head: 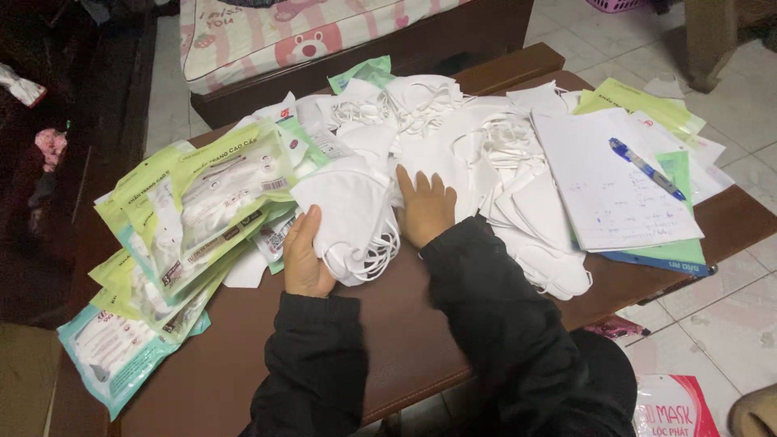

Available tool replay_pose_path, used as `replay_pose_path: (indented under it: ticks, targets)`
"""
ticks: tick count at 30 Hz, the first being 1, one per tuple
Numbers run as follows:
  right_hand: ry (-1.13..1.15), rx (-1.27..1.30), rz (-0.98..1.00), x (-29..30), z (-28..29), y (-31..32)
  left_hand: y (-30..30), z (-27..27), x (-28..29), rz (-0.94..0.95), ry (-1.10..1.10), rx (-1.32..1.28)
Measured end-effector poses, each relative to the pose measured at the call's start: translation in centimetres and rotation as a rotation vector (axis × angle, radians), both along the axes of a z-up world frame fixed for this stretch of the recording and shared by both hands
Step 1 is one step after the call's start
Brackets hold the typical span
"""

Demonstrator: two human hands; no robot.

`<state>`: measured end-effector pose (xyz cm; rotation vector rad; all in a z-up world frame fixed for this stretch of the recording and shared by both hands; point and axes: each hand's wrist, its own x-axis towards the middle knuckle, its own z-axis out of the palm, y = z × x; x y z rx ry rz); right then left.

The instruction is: Counting and packaging face masks into plastic bags

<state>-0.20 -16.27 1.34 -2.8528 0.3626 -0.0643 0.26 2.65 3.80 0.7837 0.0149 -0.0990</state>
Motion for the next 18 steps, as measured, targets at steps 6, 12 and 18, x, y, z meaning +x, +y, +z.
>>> replay_pose_path:
  ticks: [6,12,18]
  targets:
    - [-0.18,-0.073,-0.025,2.7,-4.3,-2.5,-0.5,1.2,-1.0,-0.075,0.021,0.022]
    - [-0.894,0.081,-0.015,-0.5,-1.0,-6.7,-0.5,-0.5,-0.2,-0.108,0.043,0.14]
    - [-1.207,-0.305,-0.045,-2.9,3.0,-10.2,-1.3,-1.2,-0.5,-0.118,0.037,0.202]
